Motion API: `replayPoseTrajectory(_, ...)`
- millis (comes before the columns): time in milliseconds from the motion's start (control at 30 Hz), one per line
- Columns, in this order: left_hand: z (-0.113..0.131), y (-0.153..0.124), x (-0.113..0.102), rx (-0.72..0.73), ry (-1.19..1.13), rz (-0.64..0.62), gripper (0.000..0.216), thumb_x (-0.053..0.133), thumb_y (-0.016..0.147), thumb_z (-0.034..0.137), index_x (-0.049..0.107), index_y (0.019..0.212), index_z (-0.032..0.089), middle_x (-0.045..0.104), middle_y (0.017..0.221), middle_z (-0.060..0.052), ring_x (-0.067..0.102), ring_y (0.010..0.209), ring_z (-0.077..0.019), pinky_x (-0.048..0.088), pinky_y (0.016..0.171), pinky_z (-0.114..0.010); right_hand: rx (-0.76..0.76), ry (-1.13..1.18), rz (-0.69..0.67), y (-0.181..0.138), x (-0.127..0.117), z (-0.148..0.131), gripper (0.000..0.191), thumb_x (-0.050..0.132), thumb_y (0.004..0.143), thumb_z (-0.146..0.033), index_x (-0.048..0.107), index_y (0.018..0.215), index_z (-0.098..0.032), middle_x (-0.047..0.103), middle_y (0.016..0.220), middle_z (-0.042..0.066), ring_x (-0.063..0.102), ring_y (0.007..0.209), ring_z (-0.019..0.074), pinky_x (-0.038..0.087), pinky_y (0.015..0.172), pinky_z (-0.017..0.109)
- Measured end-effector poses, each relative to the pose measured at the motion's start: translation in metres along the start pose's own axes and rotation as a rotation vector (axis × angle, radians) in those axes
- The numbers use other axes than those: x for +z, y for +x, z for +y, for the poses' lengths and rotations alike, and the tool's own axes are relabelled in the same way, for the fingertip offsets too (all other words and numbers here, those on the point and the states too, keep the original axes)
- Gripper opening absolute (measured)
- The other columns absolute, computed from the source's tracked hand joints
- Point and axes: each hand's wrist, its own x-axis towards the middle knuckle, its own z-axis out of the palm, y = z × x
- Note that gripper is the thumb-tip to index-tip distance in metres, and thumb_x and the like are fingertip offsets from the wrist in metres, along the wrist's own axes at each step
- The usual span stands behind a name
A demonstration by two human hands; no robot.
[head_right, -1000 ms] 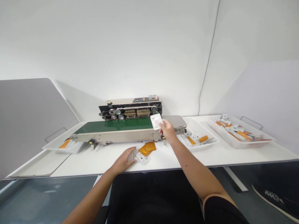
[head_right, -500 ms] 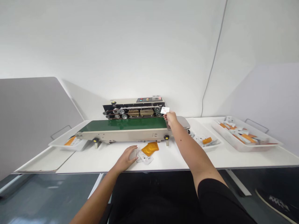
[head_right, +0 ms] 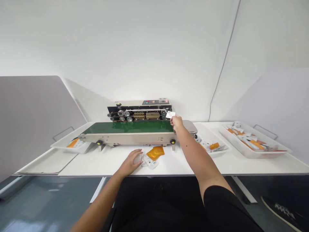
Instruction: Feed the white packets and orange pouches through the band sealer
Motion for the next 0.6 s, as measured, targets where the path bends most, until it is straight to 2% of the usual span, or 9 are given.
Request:
replayPoseTrajectory(233, 0.000, 0.000, 0.000, 0.006, 0.015, -0.008, 0.041, 0.071, 0.090, 0.031, 0.063, 0.130, 0.025, 0.058, 0.145, -0.011, 0.052, 0.137, -0.0301, 0.043, 0.118, -0.053, -0.014, -0.074, -0.041, -0.011, 0.004, -0.002, 0.022, 0.058, 0.067, -0.002, 0.045, 0.067, -0.020, 0.048, 0.047, -0.005, 0.037, 0.037, 0.0052, 0.016, 0.034, 0.016)
replayPoseTrajectory(400, 0.000, 0.000, 0.000, 0.002, 0.019, -0.019, 0.040, 0.070, 0.091, 0.031, 0.062, 0.130, 0.025, 0.057, 0.146, -0.011, 0.051, 0.138, -0.0296, 0.042, 0.118, -0.052, 0.002, -0.204, -0.129, -0.013, 0.018, 0.000, 0.018, 0.060, 0.074, -0.003, 0.051, 0.068, -0.017, 0.052, 0.049, -0.002, 0.041, 0.039, 0.0065, 0.022, 0.036, 0.017)
replayPoseTrajectory(533, 0.000, 0.001, -0.001, 0.007, 0.017, -0.005, 0.040, 0.071, 0.090, 0.031, 0.064, 0.129, 0.025, 0.058, 0.145, -0.011, 0.052, 0.136, -0.0298, 0.043, 0.118, -0.052, -0.034, -0.315, -0.143, -0.015, 0.022, -0.004, 0.004, 0.066, 0.083, -0.015, 0.063, 0.086, -0.013, 0.060, 0.059, 0.001, 0.048, 0.047, 0.0101, 0.033, 0.044, 0.020)
replayPoseTrajectory(600, -0.001, 0.000, -0.001, 0.014, 0.012, 0.006, 0.040, 0.071, 0.090, 0.031, 0.064, 0.129, 0.025, 0.059, 0.144, -0.011, 0.053, 0.136, -0.0296, 0.043, 0.117, -0.052, -0.140, -0.395, -0.100, -0.025, 0.019, -0.006, 0.021, 0.070, 0.084, -0.025, 0.068, 0.102, -0.014, 0.065, 0.070, 0.003, 0.057, 0.061, 0.0142, 0.042, 0.054, 0.023)
